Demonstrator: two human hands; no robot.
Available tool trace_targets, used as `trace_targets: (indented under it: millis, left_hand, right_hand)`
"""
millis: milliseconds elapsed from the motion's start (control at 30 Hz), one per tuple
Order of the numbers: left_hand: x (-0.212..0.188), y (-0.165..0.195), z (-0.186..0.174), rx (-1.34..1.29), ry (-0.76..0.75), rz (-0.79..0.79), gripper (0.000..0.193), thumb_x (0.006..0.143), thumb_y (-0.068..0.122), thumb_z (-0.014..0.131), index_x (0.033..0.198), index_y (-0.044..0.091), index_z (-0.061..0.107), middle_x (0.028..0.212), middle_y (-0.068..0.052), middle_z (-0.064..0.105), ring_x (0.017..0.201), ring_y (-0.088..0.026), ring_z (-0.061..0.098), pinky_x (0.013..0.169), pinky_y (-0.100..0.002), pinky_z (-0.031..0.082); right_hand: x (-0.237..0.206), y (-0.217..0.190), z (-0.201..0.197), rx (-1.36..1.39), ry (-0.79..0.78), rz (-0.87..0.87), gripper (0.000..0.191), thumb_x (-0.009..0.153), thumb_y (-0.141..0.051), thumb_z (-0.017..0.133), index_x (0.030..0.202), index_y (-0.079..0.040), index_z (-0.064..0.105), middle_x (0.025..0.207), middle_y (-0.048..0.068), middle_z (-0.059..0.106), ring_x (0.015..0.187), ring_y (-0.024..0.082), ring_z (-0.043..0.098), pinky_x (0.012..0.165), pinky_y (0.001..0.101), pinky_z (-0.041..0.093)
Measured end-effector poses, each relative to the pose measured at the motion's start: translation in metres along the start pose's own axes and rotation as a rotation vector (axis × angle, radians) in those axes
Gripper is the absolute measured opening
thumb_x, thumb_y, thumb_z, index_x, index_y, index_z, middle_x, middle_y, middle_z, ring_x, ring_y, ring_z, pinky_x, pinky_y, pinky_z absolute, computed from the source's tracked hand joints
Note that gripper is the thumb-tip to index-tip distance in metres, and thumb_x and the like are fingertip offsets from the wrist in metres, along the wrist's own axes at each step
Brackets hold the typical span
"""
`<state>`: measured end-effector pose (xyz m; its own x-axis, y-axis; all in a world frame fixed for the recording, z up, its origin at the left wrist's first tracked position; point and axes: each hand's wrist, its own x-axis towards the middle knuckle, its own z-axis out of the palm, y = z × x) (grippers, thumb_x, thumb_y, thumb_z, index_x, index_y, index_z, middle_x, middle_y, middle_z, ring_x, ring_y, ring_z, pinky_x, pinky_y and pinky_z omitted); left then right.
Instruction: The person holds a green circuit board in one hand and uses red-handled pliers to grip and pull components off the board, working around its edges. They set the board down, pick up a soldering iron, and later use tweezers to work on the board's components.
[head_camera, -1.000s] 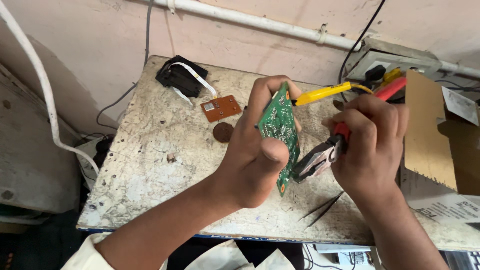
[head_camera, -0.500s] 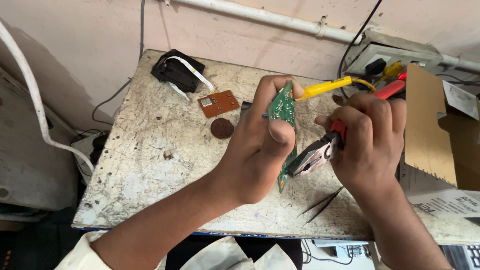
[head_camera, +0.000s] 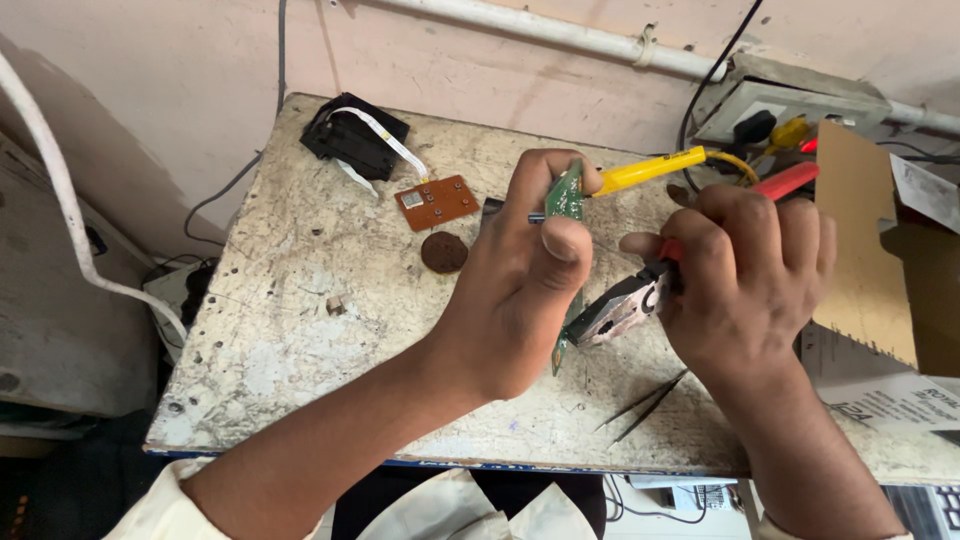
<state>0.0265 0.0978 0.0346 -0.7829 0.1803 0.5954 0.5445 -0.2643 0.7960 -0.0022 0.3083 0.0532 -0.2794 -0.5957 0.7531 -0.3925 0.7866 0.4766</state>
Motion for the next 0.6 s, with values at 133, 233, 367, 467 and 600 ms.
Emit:
trace_targets:
  millis: [133,233,367,467,600]
  left_hand:
    - [0.0012,-0.0004,-0.0007,0.055,0.015,0.004,0.083,0.104,0.079,0.026,0.131,0.001,0.041,0.067,0.008,0.037,0.062,-0.003,0.035,0.059,-0.027,0.031]
    - [0.0028,-0.0019,0.0006,0.091,0.02,-0.024,0.083,0.102,0.08,0.024,0.126,0.003,0.043,0.068,0.008,0.036,0.062,-0.005,0.034,0.057,-0.027,0.03]
    - [0.0038,-0.0034,0.0009,0.07,0.012,-0.079,0.085,0.097,0.083,0.025,0.123,0.004,0.043,0.067,0.007,0.035,0.06,-0.005,0.032,0.054,-0.028,0.028]
    - [0.0047,-0.0036,0.0,0.084,0.024,-0.089,0.087,0.1,0.085,0.026,0.123,0.003,0.045,0.073,0.005,0.035,0.068,-0.006,0.035,0.06,-0.029,0.032]
    - [0.0064,-0.0032,0.0026,0.033,-0.008,-0.081,0.087,0.095,0.088,0.026,0.117,0.005,0.042,0.075,0.004,0.045,0.068,-0.005,0.052,0.058,-0.027,0.046]
  right_hand:
    - [-0.0011,0.0017,0.0033,-0.104,0.017,-0.021,0.033,0.104,-0.048,0.066,0.096,-0.016,0.059,0.098,0.0,0.064,0.089,0.023,0.047,0.082,0.0415,0.034]
    - [-0.0005,0.0035,0.0051,-0.104,0.071,-0.041,0.034,0.106,-0.049,0.065,0.097,-0.017,0.061,0.098,-0.001,0.064,0.097,0.023,0.047,0.089,0.043,0.033]
    - [0.0037,0.0075,0.0068,-0.068,0.136,-0.108,0.039,0.099,-0.048,0.07,0.084,-0.014,0.059,0.083,0.001,0.061,0.093,0.026,0.049,0.087,0.0476,0.038]
    - [0.0047,0.0068,0.0046,0.047,0.094,-0.106,0.039,0.105,-0.041,0.073,0.088,-0.011,0.057,0.087,0.005,0.058,0.103,0.028,0.053,0.098,0.0494,0.047]
    - [0.0074,0.0074,0.0039,0.118,0.067,-0.122,0.037,0.103,-0.035,0.076,0.086,-0.009,0.057,0.085,0.007,0.057,0.094,0.028,0.061,0.086,0.0428,0.049]
